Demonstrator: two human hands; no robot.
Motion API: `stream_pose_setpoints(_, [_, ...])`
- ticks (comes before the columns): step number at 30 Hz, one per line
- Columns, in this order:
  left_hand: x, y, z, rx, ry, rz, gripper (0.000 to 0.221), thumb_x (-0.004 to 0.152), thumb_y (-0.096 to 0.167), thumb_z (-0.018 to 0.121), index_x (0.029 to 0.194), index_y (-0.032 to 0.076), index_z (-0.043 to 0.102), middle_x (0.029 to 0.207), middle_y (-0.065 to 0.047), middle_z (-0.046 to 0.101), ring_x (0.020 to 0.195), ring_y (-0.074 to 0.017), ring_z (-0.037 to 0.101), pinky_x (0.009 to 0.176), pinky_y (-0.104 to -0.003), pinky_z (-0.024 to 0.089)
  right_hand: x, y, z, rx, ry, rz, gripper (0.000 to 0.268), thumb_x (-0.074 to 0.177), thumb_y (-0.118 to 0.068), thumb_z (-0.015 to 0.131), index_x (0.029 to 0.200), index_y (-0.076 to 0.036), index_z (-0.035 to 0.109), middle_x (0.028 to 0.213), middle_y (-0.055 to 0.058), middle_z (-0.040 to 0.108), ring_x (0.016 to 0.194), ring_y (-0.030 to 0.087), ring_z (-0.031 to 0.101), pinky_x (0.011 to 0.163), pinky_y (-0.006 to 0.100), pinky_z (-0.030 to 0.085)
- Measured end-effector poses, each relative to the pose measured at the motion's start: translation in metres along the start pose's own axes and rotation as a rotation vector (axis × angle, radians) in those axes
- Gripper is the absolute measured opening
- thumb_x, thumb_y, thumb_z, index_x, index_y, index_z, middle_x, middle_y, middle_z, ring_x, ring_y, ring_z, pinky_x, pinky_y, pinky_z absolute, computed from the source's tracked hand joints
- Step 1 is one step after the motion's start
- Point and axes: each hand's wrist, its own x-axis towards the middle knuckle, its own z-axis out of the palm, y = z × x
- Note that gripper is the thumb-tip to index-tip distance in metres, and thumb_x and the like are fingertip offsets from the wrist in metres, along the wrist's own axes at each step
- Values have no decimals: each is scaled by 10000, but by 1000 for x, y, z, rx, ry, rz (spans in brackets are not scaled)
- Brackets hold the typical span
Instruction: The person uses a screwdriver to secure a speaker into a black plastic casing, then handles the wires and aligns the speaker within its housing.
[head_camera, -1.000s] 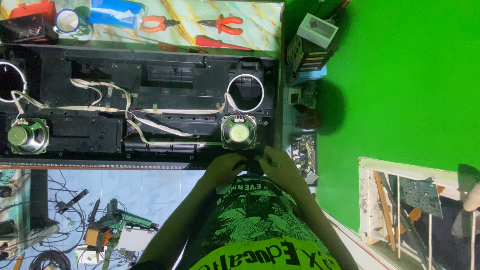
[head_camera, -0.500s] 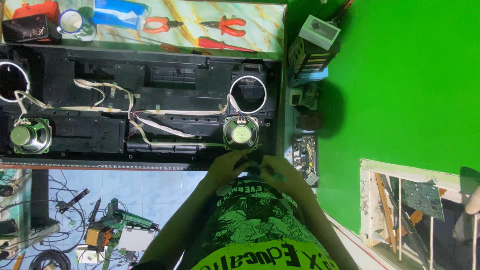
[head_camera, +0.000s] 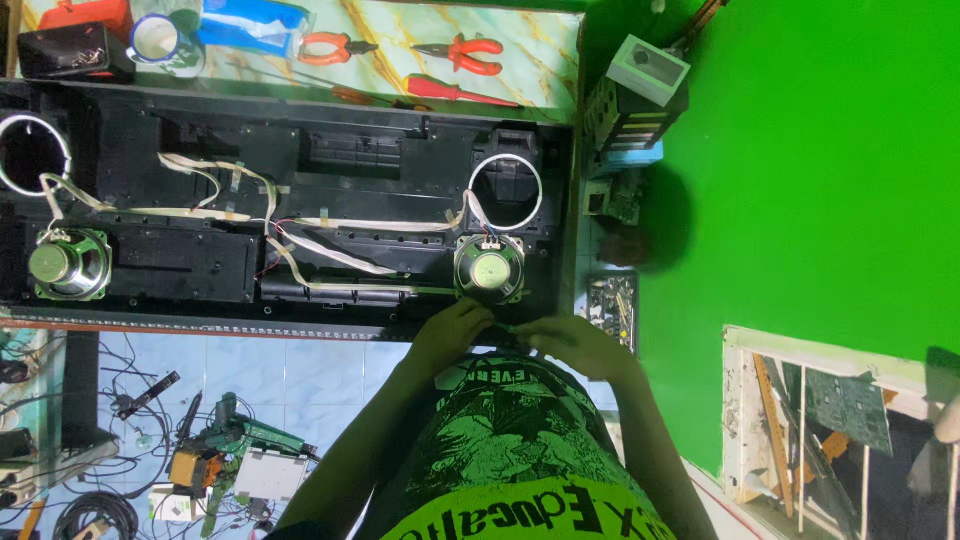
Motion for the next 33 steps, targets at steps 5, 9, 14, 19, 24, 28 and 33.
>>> stream_pose_setpoints(5, [-6,-1,0,-28,40,-16,221,957,247,643,1122,118,717,1128,-61,674,966,-273,704,807,-381,570,7,-2,3,-186,-17,57,401,957,-299,554,1280,-85,656,1146,128,758,1046,258,732,936,424,564])
stream_pose_setpoints(9, [-4,-3,-2,-21,96,-40,216,939,265,674,1097,123,714,1113,-57,681,964,-285,705,804,-381,573,26,-6,21,-466,102,199,329,1034,-269,478,1293,-101,593,1073,182,735,969,347,724,878,474,558])
stream_pose_setpoints(14, [-7,-6,-12,-49,104,-50,204,960,225,664,1126,111,694,1144,-76,682,954,-313,707,778,-396,577,32,6,32,-562,337,116,330,967,-148,493,1269,-118,623,1065,199,726,943,380,722,810,501,566])
stream_pose_setpoints(19, [-10,-6,-20,-22,217,-40,222,948,184,658,1150,94,681,1162,-101,685,929,-317,718,772,-396,584,26,19,19,-567,338,216,300,953,-184,534,1230,-144,642,1063,159,734,936,352,731,810,491,567])
stream_pose_setpoints(24, [-12,-3,-25,-62,269,-32,213,952,161,665,1156,101,678,1157,-99,697,943,-323,719,784,-394,586,24,11,17,-535,342,232,289,882,-236,624,1156,-152,668,1028,117,748,914,314,736,821,460,577])
stream_pose_setpoints(28, [-10,-1,-24,-72,207,-116,188,958,148,656,1137,98,677,1150,-93,696,929,-332,717,784,-406,577,33,6,30,-461,377,100,261,906,-212,608,1143,-122,671,1021,139,749,924,323,725,827,461,573])
stream_pose_setpoints(33, [-12,-5,-25,-48,285,-33,232,935,134,669,1162,85,670,1173,-110,688,966,-354,702,792,-410,577,33,21,34,-417,408,100,289,928,-147,544,1198,-96,637,1071,161,725,914,336,729,821,464,579])
